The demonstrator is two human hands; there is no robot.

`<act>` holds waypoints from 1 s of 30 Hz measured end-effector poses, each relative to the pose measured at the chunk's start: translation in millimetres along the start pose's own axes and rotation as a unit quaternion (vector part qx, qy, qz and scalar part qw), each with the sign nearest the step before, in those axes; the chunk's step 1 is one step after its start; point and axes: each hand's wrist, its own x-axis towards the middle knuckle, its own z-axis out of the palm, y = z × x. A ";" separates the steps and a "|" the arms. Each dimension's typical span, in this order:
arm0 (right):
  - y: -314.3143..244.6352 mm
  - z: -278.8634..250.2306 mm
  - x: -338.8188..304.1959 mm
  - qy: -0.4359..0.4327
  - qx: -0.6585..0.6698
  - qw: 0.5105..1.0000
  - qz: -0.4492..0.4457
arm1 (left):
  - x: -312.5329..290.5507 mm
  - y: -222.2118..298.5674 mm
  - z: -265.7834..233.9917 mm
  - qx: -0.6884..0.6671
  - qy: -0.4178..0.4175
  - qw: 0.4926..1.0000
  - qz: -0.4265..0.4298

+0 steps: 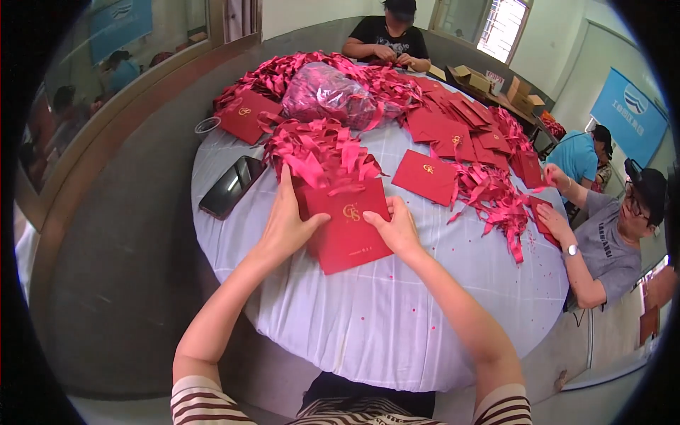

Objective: The person attaches pink ribbons to red gift bags by hand at a table.

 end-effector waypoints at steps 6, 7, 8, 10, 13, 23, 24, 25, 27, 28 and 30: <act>21.2 18.5 18.3 0.098 -0.101 0.986 -0.090 | 19.6 -29.9 5.1 0.044 0.035 0.997 -0.047; 15.2 17.4 17.7 0.099 -0.120 0.983 -0.100 | 23.8 -30.9 2.4 -0.041 0.012 0.998 -0.050; 8.7 15.9 17.5 0.100 -0.140 0.979 -0.110 | 26.8 -31.8 0.6 -0.126 -0.011 0.991 -0.052; -5.8 9.4 19.2 0.061 -0.079 0.993 -0.060 | 32.3 -31.8 0.5 -0.124 -0.021 0.990 -0.066; -3.5 9.8 37.0 0.022 -0.007 1.000 -0.009 | 41.7 -38.0 15.2 -0.120 -0.019 0.987 -0.104; 2.7 17.6 112.6 -0.036 0.129 0.991 0.011 | 80.9 -48.8 56.3 -0.145 0.082 0.975 -0.148; 5.2 17.7 123.8 -0.027 0.130 0.991 0.014 | 86.3 -45.1 60.6 -0.149 0.108 0.971 -0.151; 17.1 20.1 138.4 -0.006 0.135 0.990 -0.028 | 92.3 -47.4 66.6 -0.160 0.112 0.969 -0.155; 26.4 24.3 143.3 0.022 0.110 0.992 -0.061 | 94.2 -50.2 72.5 -0.144 0.100 0.973 -0.152; 23.5 31.4 139.5 0.027 0.115 0.992 -0.055 | 91.8 -58.1 70.6 -0.121 0.100 0.975 -0.157; 16.4 32.2 126.3 0.037 0.067 0.992 -0.100 | 87.0 -69.0 63.0 -0.100 0.124 0.982 -0.100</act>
